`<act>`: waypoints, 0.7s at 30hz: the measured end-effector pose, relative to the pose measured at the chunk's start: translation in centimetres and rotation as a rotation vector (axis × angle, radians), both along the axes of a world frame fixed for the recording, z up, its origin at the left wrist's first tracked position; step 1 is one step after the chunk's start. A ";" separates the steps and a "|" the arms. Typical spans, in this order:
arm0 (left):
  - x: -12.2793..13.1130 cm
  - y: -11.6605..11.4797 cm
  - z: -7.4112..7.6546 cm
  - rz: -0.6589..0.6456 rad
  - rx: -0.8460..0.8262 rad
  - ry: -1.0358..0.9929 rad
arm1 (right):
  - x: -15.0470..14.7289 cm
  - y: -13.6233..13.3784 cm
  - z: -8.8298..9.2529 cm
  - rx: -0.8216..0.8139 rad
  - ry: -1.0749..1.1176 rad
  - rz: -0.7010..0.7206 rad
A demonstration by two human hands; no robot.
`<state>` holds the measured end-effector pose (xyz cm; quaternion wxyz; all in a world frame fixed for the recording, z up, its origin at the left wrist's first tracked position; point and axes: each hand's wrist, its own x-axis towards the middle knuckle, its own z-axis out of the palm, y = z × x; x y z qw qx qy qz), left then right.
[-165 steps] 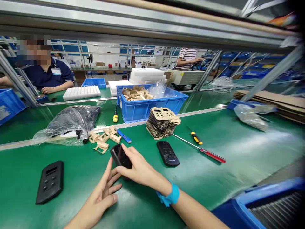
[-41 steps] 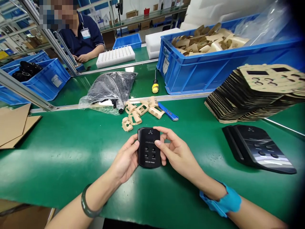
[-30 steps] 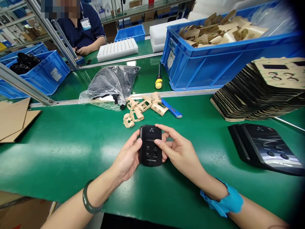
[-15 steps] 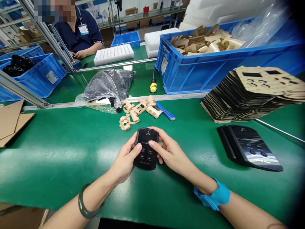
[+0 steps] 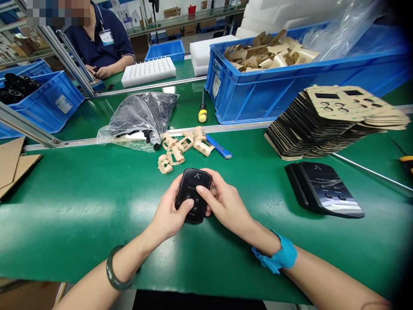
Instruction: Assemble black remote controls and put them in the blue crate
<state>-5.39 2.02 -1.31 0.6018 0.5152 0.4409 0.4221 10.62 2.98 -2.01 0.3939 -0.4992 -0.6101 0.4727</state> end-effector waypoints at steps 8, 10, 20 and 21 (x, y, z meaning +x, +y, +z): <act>0.7 -0.2 0.9 -0.127 -0.162 -0.181 | 0.1 0.2 0.3 -0.097 0.215 -0.087; 1.0 -0.4 1.1 -0.136 -0.153 -0.147 | 0.1 0.2 0.3 -0.086 0.195 -0.088; 1.1 -0.8 0.3 -0.027 -0.174 -0.070 | -0.6 0.6 -0.7 -0.065 0.267 -0.100; 1.0 -0.7 0.2 -0.018 -0.177 -0.067 | -0.7 0.5 -0.8 -0.038 0.251 -0.105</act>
